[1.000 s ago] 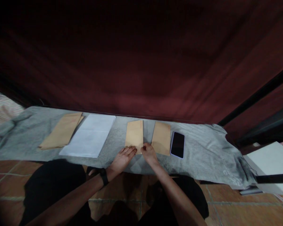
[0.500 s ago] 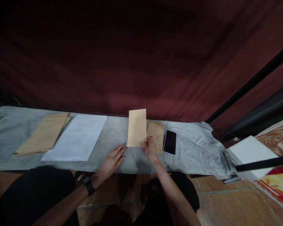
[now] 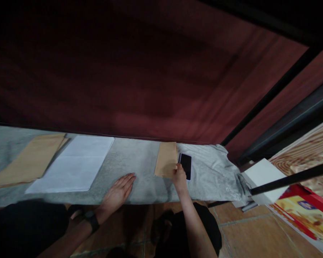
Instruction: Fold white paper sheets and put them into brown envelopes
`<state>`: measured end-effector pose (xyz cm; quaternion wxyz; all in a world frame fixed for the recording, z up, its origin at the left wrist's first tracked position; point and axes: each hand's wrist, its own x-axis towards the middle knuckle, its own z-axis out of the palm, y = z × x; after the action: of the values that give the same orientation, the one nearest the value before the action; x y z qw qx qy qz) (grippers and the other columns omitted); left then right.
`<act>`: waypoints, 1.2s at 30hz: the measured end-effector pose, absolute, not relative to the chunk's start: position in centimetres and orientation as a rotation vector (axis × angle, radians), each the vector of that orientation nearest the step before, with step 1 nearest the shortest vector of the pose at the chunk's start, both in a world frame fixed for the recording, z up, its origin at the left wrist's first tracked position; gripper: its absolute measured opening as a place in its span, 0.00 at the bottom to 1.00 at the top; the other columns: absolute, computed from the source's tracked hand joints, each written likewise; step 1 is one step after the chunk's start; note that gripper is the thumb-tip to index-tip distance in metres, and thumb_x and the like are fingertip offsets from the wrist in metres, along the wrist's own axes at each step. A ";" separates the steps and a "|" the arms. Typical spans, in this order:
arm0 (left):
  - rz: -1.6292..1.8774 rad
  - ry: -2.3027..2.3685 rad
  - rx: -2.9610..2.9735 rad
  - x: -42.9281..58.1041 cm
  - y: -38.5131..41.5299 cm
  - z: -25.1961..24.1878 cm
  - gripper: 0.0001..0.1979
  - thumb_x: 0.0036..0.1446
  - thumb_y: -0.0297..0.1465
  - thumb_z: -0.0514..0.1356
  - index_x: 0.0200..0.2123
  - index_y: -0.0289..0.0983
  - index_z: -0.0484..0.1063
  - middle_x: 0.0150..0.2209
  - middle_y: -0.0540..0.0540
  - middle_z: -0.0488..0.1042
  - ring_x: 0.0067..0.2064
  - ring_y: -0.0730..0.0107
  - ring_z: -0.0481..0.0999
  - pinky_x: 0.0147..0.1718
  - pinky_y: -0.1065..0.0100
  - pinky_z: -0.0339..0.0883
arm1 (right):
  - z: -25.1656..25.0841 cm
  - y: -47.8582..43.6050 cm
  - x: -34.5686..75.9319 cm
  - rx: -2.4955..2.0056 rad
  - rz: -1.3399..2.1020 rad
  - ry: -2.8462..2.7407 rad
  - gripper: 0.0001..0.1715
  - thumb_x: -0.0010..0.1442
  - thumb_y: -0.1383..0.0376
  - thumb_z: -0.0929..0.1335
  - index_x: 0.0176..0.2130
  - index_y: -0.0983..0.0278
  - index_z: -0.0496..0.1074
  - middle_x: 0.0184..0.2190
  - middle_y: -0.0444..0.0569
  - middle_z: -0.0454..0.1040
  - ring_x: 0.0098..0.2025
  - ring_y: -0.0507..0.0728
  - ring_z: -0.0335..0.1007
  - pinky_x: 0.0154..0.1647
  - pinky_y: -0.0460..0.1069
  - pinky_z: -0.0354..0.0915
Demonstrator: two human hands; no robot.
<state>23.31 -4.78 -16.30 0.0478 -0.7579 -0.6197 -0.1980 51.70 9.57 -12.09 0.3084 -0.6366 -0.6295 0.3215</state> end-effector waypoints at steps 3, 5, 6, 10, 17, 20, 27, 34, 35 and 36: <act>-0.586 -1.896 -2.311 23.3 -4.8 -16.4 0.21 0.68 0.32 0.46 0.59 0.37 0.71 0.61 0.42 0.72 0.61 0.59 0.71 0.60 0.55 0.66 | -11.8 8.8 51.7 -1.798 0.563 -1.908 0.23 0.62 0.72 0.62 0.55 0.66 0.68 0.47 0.58 0.75 0.41 0.58 0.78 0.42 0.49 0.70; -0.580 -1.897 -2.312 23.3 -4.8 -16.4 0.21 0.68 0.31 0.47 0.59 0.37 0.71 0.61 0.42 0.72 0.61 0.59 0.71 0.60 0.55 0.66 | -11.6 8.3 51.5 -1.892 0.365 -2.084 0.23 0.64 0.73 0.61 0.58 0.66 0.66 0.49 0.59 0.73 0.42 0.58 0.78 0.42 0.49 0.70; -0.579 -1.894 -2.314 23.3 -4.8 -16.4 0.21 0.68 0.31 0.47 0.58 0.37 0.71 0.61 0.42 0.72 0.61 0.59 0.71 0.60 0.55 0.66 | -11.4 8.0 51.4 -1.929 0.308 -2.149 0.22 0.65 0.73 0.61 0.58 0.66 0.66 0.49 0.58 0.73 0.41 0.57 0.78 0.41 0.48 0.70; -0.563 -1.906 -2.319 23.3 -4.7 -16.5 0.21 0.68 0.30 0.47 0.59 0.36 0.71 0.61 0.40 0.71 0.62 0.58 0.71 0.60 0.54 0.66 | -10.9 7.4 51.0 -2.002 0.124 -2.303 0.19 0.69 0.69 0.60 0.57 0.65 0.67 0.47 0.58 0.72 0.36 0.57 0.78 0.36 0.48 0.69; -0.597 -2.005 -2.327 23.2 -5.3 -15.3 0.20 0.69 0.31 0.48 0.60 0.39 0.69 0.62 0.44 0.70 0.63 0.65 0.69 0.62 0.59 0.64 | -12.0 7.2 47.9 -1.360 0.051 -2.365 0.23 0.70 0.63 0.59 0.61 0.63 0.66 0.61 0.60 0.66 0.62 0.64 0.65 0.58 0.59 0.66; -0.571 -2.080 -2.198 21.3 -5.3 -14.5 0.21 0.69 0.34 0.50 0.62 0.40 0.66 0.66 0.43 0.65 0.67 0.61 0.62 0.65 0.54 0.59 | -13.5 6.7 45.7 -1.133 0.150 -2.497 0.25 0.69 0.60 0.60 0.63 0.60 0.65 0.68 0.54 0.60 0.69 0.64 0.54 0.66 0.62 0.57; -0.204 -2.599 -1.511 13.6 -5.3 -13.1 0.32 0.66 0.41 0.53 0.65 0.27 0.59 0.67 0.23 0.56 0.69 0.34 0.55 0.59 0.34 0.55 | -15.9 6.3 44.4 -1.266 0.071 -2.586 0.24 0.67 0.66 0.60 0.58 0.63 0.72 0.60 0.56 0.72 0.63 0.64 0.64 0.67 0.61 0.53; -0.149 -2.609 -1.541 12.0 -5.8 -12.1 0.20 0.67 0.33 0.49 0.54 0.28 0.71 0.55 0.25 0.71 0.56 0.44 0.72 0.48 0.46 0.69 | -16.7 6.6 43.8 -1.247 0.029 -2.555 0.24 0.64 0.67 0.60 0.55 0.61 0.74 0.59 0.56 0.73 0.65 0.67 0.62 0.67 0.65 0.52; -0.140 -2.611 -1.556 12.0 -5.8 -11.8 0.19 0.67 0.31 0.47 0.51 0.28 0.72 0.52 0.26 0.74 0.52 0.47 0.74 0.46 0.50 0.71 | -16.6 6.6 43.6 -1.237 0.039 -2.555 0.23 0.64 0.67 0.60 0.54 0.61 0.75 0.59 0.56 0.73 0.65 0.66 0.62 0.67 0.65 0.52; -0.123 -2.619 -1.574 12.0 -5.8 -11.5 0.18 0.66 0.29 0.46 0.48 0.28 0.73 0.48 0.27 0.75 0.49 0.50 0.76 0.43 0.54 0.73 | -16.5 6.6 43.2 -1.225 0.054 -2.554 0.23 0.64 0.67 0.60 0.54 0.61 0.75 0.58 0.56 0.73 0.64 0.66 0.63 0.67 0.65 0.52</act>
<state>12.02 -5.78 -11.46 0.0416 -0.5143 -0.8557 -0.0400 43.25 6.62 -16.52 0.1535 -0.4272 -0.8908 0.0189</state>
